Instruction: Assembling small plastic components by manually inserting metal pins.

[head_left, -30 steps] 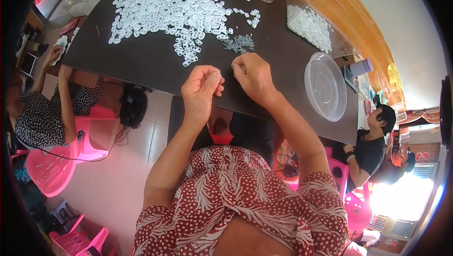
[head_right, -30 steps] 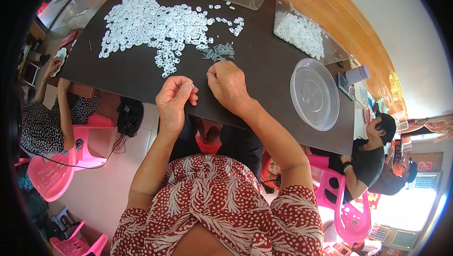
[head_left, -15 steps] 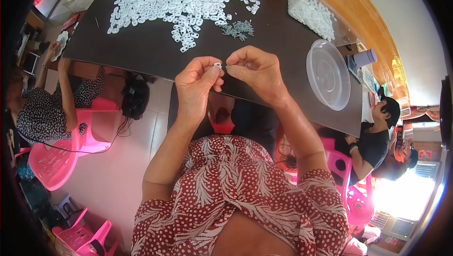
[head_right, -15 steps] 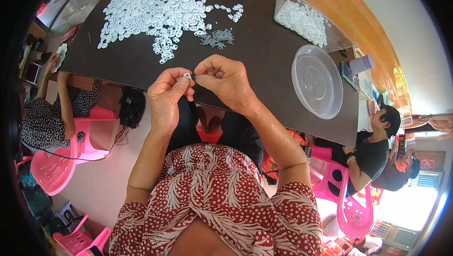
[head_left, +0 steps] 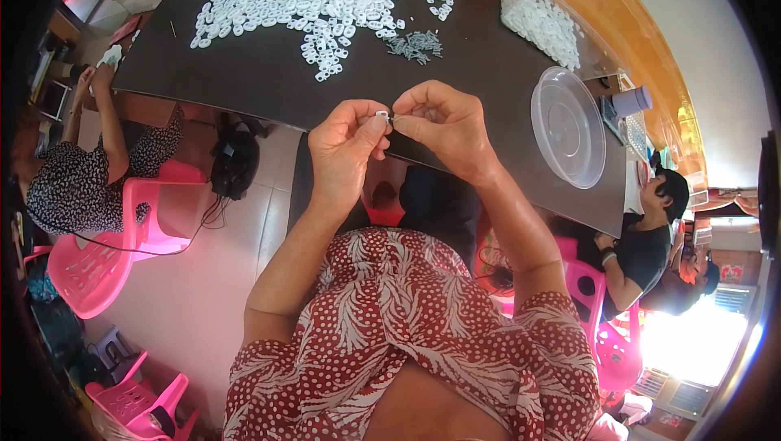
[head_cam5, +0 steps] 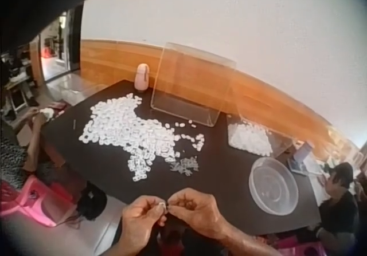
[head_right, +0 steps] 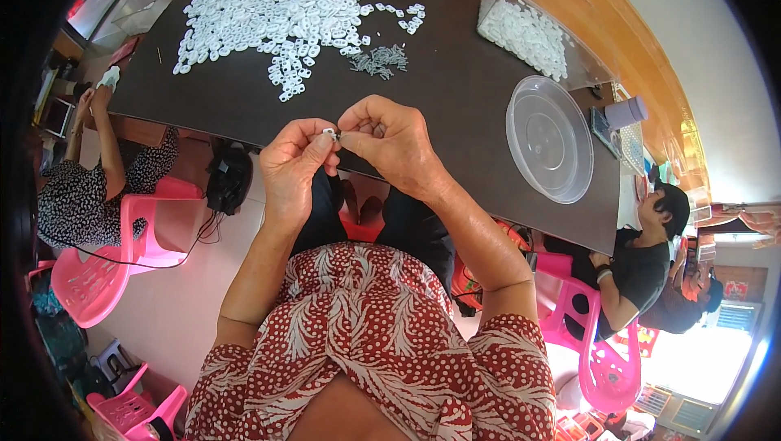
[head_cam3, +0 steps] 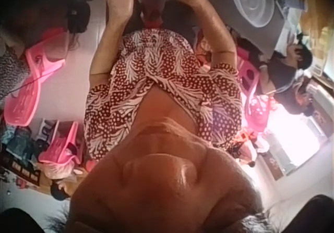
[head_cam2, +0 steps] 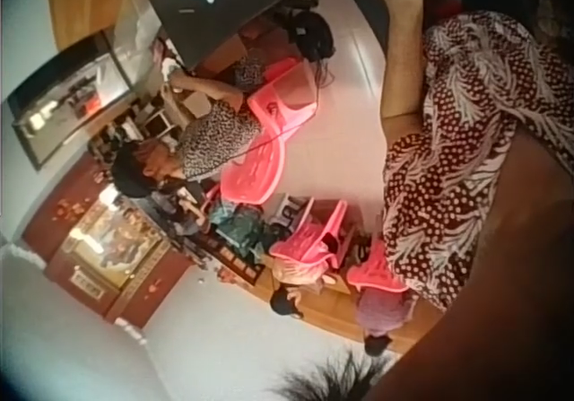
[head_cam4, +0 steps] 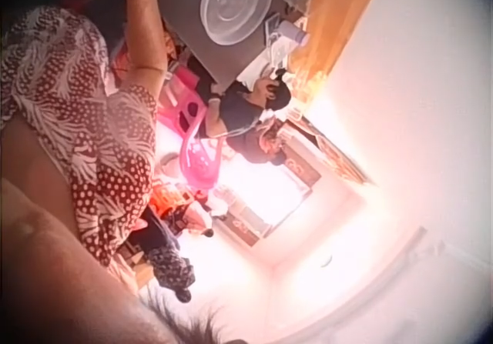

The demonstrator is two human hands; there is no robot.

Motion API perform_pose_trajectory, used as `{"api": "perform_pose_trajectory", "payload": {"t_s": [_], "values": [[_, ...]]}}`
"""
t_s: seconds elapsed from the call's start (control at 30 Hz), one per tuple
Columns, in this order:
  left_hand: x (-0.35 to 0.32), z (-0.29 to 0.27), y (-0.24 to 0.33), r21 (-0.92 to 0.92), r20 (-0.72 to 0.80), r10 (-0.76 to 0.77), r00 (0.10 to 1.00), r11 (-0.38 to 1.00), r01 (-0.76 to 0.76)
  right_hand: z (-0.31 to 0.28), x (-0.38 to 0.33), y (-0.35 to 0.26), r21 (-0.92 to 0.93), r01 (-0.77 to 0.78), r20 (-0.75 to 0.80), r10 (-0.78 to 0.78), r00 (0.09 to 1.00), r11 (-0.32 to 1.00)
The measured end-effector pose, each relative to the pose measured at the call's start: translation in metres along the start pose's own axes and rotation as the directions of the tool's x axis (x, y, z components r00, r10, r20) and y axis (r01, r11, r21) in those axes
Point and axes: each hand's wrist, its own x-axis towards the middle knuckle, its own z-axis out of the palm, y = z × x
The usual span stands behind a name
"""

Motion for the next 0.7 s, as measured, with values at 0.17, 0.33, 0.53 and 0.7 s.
{"api": "perform_pose_trajectory", "payload": {"t_s": [0.17, 0.33, 0.53, 0.7], "values": [[-0.002, 0.001, 0.002, 0.047, 0.002, -0.001, 1.000, 0.999, 0.000, 0.005, 0.001, 0.002, 0.018, 0.049, -0.039, -0.049, 0.998, 0.999], [-0.005, 0.002, 0.003, 0.116, -0.025, 0.029, 0.999, 0.993, -0.026, 0.003, 0.000, -0.003, -0.056, -0.045, 0.016, 0.046, 0.999, 0.997], [-0.008, 0.003, -0.002, 0.276, -0.038, 0.138, 0.990, 0.953, -0.122, 0.011, 0.000, -0.002, 0.029, 0.037, -0.051, -0.035, 0.998, 0.999], [-0.010, 0.003, 0.001, 0.252, -0.075, 0.083, 0.994, 0.966, -0.062, 0.015, -0.001, -0.002, 0.116, -0.055, -0.058, 0.062, 0.996, 0.992]]}}
